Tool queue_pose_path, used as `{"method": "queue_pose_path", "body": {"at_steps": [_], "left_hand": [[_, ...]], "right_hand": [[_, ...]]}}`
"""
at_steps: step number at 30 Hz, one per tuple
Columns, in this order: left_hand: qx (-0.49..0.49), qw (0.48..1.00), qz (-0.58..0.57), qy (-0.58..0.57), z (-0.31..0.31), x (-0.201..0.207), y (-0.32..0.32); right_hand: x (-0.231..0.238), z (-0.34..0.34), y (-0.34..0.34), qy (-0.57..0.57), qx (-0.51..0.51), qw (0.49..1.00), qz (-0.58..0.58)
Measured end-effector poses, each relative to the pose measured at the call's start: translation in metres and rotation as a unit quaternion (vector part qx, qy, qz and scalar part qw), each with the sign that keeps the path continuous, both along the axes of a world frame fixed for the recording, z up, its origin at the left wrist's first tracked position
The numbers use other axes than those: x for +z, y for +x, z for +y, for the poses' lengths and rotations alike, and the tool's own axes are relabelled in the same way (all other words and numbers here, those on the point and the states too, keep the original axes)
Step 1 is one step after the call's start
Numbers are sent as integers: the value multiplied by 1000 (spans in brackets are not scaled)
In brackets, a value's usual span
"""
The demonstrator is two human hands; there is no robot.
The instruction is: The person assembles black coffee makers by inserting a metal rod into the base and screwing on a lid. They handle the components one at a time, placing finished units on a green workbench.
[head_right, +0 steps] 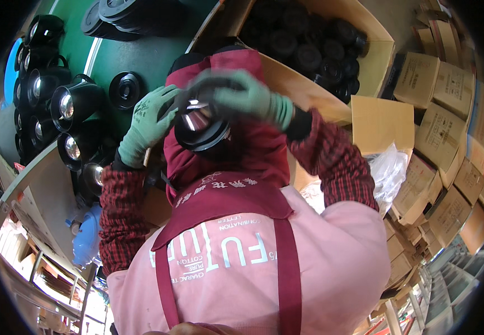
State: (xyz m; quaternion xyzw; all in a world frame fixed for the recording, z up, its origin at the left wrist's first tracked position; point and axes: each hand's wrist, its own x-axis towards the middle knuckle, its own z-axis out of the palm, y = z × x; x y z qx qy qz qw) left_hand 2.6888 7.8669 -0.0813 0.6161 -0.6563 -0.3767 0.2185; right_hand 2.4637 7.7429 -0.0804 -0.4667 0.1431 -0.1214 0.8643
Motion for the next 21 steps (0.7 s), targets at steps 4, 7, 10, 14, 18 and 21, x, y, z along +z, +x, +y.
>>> {"method": "queue_pose_path", "body": {"at_steps": [4,7,10,14,18,21], "left_hand": [[-23,957,280,-78,-48,-64,-4],[-67,933,332,-117,-69,-46,-58],[129,917,366,-89,-73,-69,-52],[272,953,66,-113,-50,-60,-23],[270,883,280,263,13,-34,2],[126,982,130,47,53,2,-7]], "right_hand": [[25,88,36,-519,45,840,-153],[22,143,79,-557,49,818,-136],[8,98,55,-301,-77,928,-204],[-12,20,50,-614,-209,746,150],[-49,28,52,-669,-77,729,122],[-44,40,60,-690,-67,709,133]]}}
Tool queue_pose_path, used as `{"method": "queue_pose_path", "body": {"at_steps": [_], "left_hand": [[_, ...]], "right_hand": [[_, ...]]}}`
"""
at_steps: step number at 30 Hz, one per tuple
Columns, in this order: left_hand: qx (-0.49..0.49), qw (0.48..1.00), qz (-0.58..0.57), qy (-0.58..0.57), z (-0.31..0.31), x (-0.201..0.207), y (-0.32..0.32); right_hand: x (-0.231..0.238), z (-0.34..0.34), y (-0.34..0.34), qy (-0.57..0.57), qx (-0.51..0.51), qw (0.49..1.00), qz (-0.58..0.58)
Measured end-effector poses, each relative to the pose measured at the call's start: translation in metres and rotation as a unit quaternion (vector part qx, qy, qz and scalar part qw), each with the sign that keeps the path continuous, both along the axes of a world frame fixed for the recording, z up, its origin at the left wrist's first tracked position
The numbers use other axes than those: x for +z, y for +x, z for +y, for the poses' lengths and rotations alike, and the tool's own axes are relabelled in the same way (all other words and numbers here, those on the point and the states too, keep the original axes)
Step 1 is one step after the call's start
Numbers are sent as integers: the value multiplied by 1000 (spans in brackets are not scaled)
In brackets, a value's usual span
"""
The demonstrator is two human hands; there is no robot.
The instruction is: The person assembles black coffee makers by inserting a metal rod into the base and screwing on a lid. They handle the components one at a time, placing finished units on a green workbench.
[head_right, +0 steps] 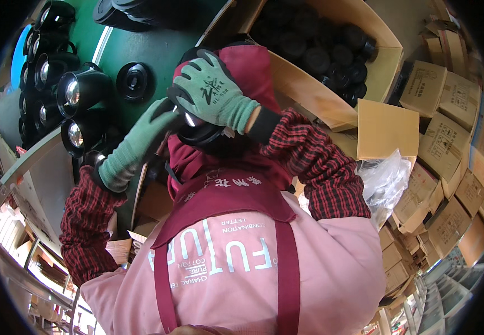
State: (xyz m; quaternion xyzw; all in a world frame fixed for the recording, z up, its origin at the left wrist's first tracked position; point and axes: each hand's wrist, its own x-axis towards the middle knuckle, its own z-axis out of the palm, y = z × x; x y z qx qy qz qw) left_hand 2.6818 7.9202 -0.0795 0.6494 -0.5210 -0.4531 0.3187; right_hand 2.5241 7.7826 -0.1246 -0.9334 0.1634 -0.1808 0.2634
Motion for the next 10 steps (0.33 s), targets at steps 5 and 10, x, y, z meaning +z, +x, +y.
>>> {"method": "queue_pose_path", "body": {"at_steps": [5,10], "left_hand": [[-35,978,-204,24,-7,-6,-6],[-234,943,-206,-120,-45,-32,28]], "right_hand": [[9,13,0,-33,-27,991,125],[34,36,-24,-72,-148,964,207]]}}
